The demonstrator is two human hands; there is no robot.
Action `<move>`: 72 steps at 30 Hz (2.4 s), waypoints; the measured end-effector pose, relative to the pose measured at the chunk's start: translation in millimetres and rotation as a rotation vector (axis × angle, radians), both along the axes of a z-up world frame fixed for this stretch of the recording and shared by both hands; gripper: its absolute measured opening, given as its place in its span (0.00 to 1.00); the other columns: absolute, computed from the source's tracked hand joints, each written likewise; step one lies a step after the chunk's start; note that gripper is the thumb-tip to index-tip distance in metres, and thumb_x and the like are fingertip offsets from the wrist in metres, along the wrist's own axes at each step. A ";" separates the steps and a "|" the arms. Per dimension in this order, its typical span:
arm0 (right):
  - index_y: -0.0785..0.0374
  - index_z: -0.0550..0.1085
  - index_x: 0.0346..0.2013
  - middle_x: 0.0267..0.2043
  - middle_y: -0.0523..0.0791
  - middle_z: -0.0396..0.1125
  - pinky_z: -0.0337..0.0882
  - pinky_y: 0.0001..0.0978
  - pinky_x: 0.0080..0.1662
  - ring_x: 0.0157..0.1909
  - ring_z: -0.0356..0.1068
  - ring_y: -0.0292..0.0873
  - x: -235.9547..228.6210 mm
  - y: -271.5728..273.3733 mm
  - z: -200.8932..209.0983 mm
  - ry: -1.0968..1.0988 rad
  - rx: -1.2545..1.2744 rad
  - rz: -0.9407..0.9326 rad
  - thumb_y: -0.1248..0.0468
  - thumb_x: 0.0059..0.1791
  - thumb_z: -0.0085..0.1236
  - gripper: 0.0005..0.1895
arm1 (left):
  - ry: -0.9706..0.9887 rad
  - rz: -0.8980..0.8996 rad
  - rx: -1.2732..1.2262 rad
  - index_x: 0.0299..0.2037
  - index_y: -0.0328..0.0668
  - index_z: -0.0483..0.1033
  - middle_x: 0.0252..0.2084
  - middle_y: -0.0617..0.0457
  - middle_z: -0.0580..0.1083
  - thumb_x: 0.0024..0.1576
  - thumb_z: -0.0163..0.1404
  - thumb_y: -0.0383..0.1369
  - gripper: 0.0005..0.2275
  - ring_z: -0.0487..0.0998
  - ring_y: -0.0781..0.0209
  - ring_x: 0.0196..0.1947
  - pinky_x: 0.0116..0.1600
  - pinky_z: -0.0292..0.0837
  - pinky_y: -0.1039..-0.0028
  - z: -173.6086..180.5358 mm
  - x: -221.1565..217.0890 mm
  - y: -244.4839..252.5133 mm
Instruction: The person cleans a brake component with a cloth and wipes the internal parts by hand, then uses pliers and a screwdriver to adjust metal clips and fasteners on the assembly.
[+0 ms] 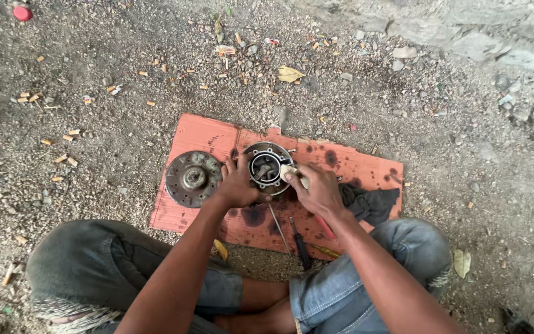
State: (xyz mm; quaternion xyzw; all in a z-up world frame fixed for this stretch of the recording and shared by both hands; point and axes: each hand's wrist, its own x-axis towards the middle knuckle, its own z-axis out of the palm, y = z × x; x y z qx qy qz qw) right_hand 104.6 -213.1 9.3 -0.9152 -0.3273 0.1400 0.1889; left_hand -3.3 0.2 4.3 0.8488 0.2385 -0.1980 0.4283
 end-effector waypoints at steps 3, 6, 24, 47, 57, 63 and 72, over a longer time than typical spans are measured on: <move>0.61 0.76 0.43 0.43 0.47 0.77 0.80 0.36 0.35 0.36 0.78 0.39 2.8 5.5 1.1 0.051 0.164 -0.052 0.51 0.52 0.56 0.16 | 0.017 -0.007 0.001 0.75 0.49 0.31 0.75 0.20 0.29 0.38 0.73 0.51 0.64 0.26 0.22 0.76 0.75 0.38 0.40 3.9 1.2 -0.7; 0.67 0.70 0.52 0.40 0.52 0.75 0.74 0.42 0.32 0.35 0.76 0.47 -4.1 8.5 -0.4 -0.014 0.295 -0.192 0.53 0.46 0.61 0.26 | 0.010 0.001 0.008 0.76 0.54 0.35 0.76 0.22 0.31 0.37 0.72 0.49 0.61 0.30 0.22 0.76 0.76 0.42 0.42 9.2 -0.8 -1.0; 0.69 0.79 0.25 0.13 0.43 0.59 0.50 0.36 0.21 0.13 0.49 0.36 12.3 10.0 -31.4 0.214 -0.176 -0.274 0.36 0.57 0.43 0.40 | 0.012 0.049 -0.021 0.75 0.50 0.37 0.76 0.23 0.33 0.35 0.72 0.45 0.61 0.33 0.24 0.77 0.77 0.45 0.46 20.5 -1.1 -2.5; 0.59 0.76 0.14 0.10 0.43 0.60 0.53 0.41 0.21 0.12 0.55 0.41 26.7 20.8 -42.3 -0.118 0.142 -0.275 0.39 0.53 0.53 0.32 | 0.056 0.000 0.018 0.76 0.50 0.31 0.76 0.24 0.29 0.37 0.71 0.50 0.64 0.30 0.23 0.77 0.77 0.42 0.46 17.3 0.7 -2.5; 0.57 0.73 0.17 0.11 0.40 0.59 0.51 0.40 0.19 0.13 0.51 0.39 36.1 25.2 -48.2 -0.091 0.047 -0.219 0.38 0.55 0.50 0.32 | 0.074 -0.052 0.036 0.76 0.37 0.26 0.75 0.20 0.29 0.40 0.70 0.54 0.66 0.28 0.21 0.76 0.77 0.39 0.45 6.7 3.6 -2.2; 0.57 0.76 0.16 0.11 0.42 0.61 0.53 0.41 0.20 0.12 0.54 0.40 30.5 27.6 -49.3 -0.056 0.078 -0.280 0.40 0.53 0.52 0.30 | 0.080 -0.038 0.029 0.77 0.40 0.28 0.76 0.21 0.29 0.38 0.69 0.53 0.65 0.30 0.21 0.76 0.77 0.41 0.47 8.1 4.3 0.3; 0.54 0.82 0.31 0.14 0.40 0.62 0.57 0.34 0.17 0.13 0.56 0.34 33.0 32.9 -36.2 -0.360 0.303 -0.090 0.40 0.53 0.50 0.25 | 0.047 0.023 0.016 0.75 0.54 0.39 0.75 0.25 0.39 0.37 0.72 0.47 0.59 0.35 0.24 0.77 0.76 0.44 0.47 26.5 1.7 -3.1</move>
